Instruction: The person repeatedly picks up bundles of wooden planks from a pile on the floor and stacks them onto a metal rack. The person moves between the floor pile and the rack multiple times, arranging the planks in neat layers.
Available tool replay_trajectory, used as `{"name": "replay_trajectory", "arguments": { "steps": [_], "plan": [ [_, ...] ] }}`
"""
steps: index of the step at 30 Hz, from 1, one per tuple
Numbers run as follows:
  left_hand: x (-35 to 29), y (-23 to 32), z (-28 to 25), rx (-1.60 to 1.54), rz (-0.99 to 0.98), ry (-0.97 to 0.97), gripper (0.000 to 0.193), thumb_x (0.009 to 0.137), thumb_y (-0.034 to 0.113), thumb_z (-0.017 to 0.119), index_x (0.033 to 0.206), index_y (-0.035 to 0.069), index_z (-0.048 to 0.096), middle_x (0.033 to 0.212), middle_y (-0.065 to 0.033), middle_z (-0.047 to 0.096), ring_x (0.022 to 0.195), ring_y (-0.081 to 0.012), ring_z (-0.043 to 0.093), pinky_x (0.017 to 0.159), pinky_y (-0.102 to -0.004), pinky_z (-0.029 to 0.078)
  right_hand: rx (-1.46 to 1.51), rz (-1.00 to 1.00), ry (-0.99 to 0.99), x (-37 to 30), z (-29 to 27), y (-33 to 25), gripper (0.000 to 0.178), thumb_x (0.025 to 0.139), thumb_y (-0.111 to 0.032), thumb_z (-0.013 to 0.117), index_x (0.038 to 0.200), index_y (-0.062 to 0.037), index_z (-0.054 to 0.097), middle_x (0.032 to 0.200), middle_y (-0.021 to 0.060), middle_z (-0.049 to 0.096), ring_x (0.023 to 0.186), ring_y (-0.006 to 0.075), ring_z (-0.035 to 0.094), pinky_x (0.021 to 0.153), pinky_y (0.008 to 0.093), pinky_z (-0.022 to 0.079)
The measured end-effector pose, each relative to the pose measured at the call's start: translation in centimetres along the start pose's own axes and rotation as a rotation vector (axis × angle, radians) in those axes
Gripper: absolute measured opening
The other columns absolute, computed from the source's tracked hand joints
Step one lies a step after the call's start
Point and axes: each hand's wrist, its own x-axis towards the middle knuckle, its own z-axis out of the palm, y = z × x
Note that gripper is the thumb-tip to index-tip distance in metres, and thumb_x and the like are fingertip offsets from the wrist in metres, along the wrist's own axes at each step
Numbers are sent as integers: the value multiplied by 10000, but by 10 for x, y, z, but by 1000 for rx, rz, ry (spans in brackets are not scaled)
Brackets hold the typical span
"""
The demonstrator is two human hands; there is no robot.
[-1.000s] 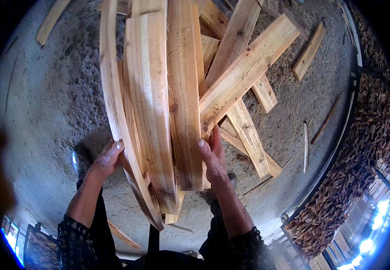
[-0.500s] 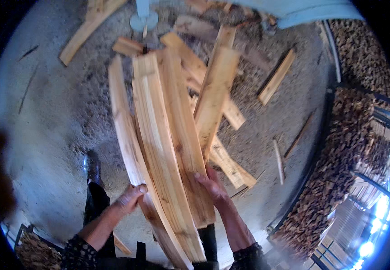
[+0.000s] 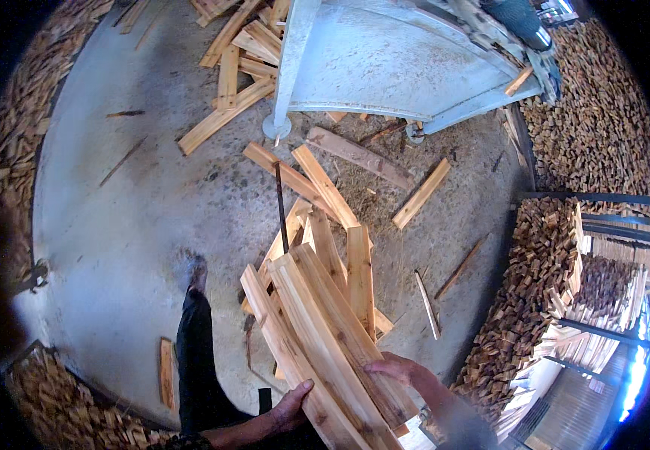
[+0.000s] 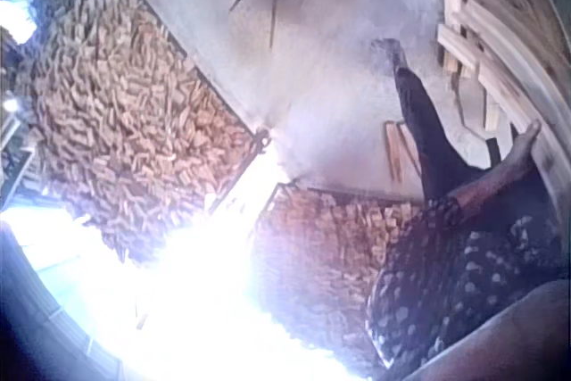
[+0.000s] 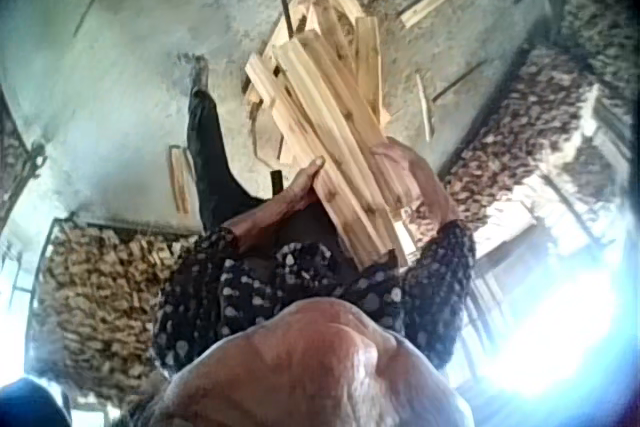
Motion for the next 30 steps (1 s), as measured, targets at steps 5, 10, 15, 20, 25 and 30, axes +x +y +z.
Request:
{"name": "replay_trajectory", "arguments": {
  "steps": [5,10,15,20,25,30],
  "plan": [
    [-17,-67,10,-113,-20,51,563,823,385,544,1246,67,351,1164,-124,478,1047,-271,486,849,-438,443,-86,50,-41,-25,9,41,648,746,-348,595,1266,-23,386,1185,117,497,1114,219,432,945,351,318],
    [-44,-109,5,-228,-82,24,521,830,363,548,1202,36,388,1100,-128,513,997,-260,518,815,-415,476,-104,156,11,-50,27,80,662,736,-326,606,1273,-18,371,1241,130,449,1188,219,356,979,353,277],
    [-70,-87,-12,-145,-117,-77,497,821,385,556,1164,50,427,1055,-116,544,903,-247,569,782,-396,494,-48,204,50,-75,64,44,646,716,-329,639,1228,1,425,1195,129,489,1140,215,410,964,353,297],
    [-87,-67,-44,-195,-93,-171,468,826,409,535,1141,73,453,1010,-109,554,880,-241,575,725,-397,504,-242,259,218,-76,125,-18,639,704,-389,615,1206,-25,458,1182,146,492,1122,243,420,945,377,312],
    [-87,-34,-79,-287,-52,-166,547,800,377,583,1218,77,398,1141,-115,502,1017,-272,512,829,-457,456,-316,442,257,-42,178,-88,662,715,-412,598,1250,-66,415,1254,153,434,1157,271,399,954,411,297],
    [-24,-27,-97,-329,213,-175,569,743,266,672,1207,67,407,1131,-100,513,1008,-251,518,822,-424,468,-39,430,365,-5,167,-75,605,769,-427,569,1241,-85,408,1235,145,450,1147,254,418,945,461,335]
  ]
}}
